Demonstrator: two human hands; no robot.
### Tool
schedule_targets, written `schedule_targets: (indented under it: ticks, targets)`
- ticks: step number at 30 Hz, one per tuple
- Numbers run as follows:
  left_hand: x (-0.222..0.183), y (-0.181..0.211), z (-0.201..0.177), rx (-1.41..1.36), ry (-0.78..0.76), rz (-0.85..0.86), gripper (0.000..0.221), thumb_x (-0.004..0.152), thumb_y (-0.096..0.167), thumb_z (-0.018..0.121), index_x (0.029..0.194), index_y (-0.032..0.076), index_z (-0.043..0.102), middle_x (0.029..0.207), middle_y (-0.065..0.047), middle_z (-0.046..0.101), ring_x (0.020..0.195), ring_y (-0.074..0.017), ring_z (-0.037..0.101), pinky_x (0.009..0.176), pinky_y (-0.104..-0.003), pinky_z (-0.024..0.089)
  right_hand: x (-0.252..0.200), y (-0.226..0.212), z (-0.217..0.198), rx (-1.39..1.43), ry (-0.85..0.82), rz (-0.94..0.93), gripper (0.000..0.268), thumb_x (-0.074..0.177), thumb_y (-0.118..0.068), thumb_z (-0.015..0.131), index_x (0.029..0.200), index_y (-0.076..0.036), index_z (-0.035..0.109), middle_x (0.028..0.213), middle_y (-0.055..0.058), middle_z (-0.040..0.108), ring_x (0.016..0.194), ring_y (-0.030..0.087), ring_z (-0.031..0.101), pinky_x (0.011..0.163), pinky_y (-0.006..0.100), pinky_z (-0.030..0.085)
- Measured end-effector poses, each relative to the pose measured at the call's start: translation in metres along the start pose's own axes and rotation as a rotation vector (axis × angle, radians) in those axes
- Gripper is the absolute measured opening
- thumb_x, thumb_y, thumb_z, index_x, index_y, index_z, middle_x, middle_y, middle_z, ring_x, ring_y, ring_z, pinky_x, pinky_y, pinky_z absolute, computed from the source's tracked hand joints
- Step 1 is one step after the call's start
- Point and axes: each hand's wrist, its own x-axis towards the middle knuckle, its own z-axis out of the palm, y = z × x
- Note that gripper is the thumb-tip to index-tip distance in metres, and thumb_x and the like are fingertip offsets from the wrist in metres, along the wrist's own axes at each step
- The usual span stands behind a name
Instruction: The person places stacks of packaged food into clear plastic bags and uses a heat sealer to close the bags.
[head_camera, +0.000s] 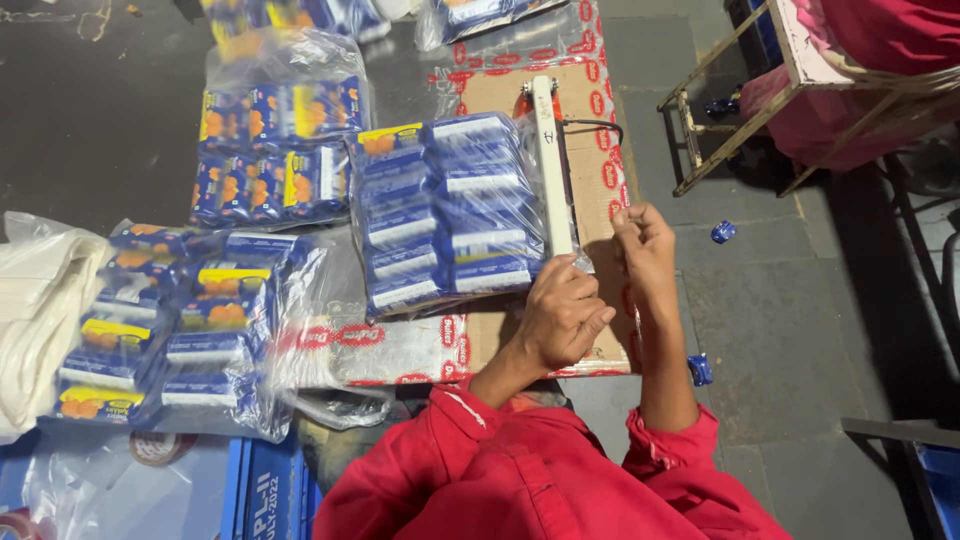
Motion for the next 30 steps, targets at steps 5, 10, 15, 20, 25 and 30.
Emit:
schedule_targets:
  ticks: [5,10,15,20,25,30]
  targets:
    - [0.003,0.005,-0.001,0.030,0.028,0.048,0.031,0.098,0.025,0.060,0.076,0.004,0.067,0.081,-0.011,0.056,0.090,-0.0323,0.059,0.113,-0.053,0.041,0.020,0.033,0.010,-0.799,-0.030,-0.354,0.014,0.099,-0.015,0.071,0.104,-0.003,0.068,0.077,0.012,0.070,0.068,0.021,0.071,0.061,0.036,0.054]
    - [0.035,0.004,-0.057,-0.227,-0.062,-0.050,0.057,0.102,0.040,0.046,0.146,0.004,0.051,0.146,-0.015,0.056,0.137,-0.0336,0.051,0.123,-0.051,0.034,0.016,0.039,0.010,-0.907,-0.048,-0.436,0.032,0.086,-0.023,0.079,0.108,-0.002,0.068,0.078,0.019,0.072,0.069,0.030,0.072,0.059,0.042,0.051]
    - [0.018,0.009,-0.116,0.267,-0.183,-0.200,0.094,0.067,0.035,0.075,0.150,0.007,0.039,0.163,-0.018,0.028,0.152,-0.0389,0.028,0.122,-0.062,0.017,0.005,0.024,0.019,-0.843,0.006,-0.359,0.017,0.096,-0.018,0.067,0.108,-0.006,0.070,0.082,0.017,0.072,0.073,0.029,0.072,0.065,0.041,0.052]
    - [-0.034,-0.027,-0.067,0.911,-0.273,-0.186,0.079,0.074,0.008,0.076,0.147,0.012,0.047,0.159,-0.023,0.035,0.150,-0.0409,0.034,0.118,-0.062,0.030,0.001,0.021,0.025,-0.891,0.036,-0.250,0.014,0.095,-0.015,0.063,0.104,-0.007,0.069,0.085,0.019,0.069,0.075,0.032,0.071,0.067,0.041,0.051]
    - [-0.055,-0.073,-0.057,0.831,-0.052,-0.009,0.059,0.081,0.010,0.078,0.136,0.004,0.058,0.146,-0.021,0.056,0.138,-0.0407,0.052,0.116,-0.052,0.043,0.005,0.018,0.023,-0.936,0.023,-0.432,0.022,0.088,-0.021,0.072,0.105,-0.006,0.072,0.084,0.024,0.069,0.080,0.040,0.070,0.064,0.044,0.050]
    - [-0.038,-0.062,-0.099,0.569,0.209,-0.048,0.066,0.079,0.030,0.087,0.132,0.001,0.061,0.122,-0.019,0.070,0.116,-0.0373,0.069,0.102,-0.043,0.055,0.004,0.017,0.026,-0.937,0.038,-0.412,0.025,0.088,-0.022,0.072,0.105,-0.003,0.071,0.088,0.025,0.069,0.083,0.040,0.071,0.068,0.044,0.051]
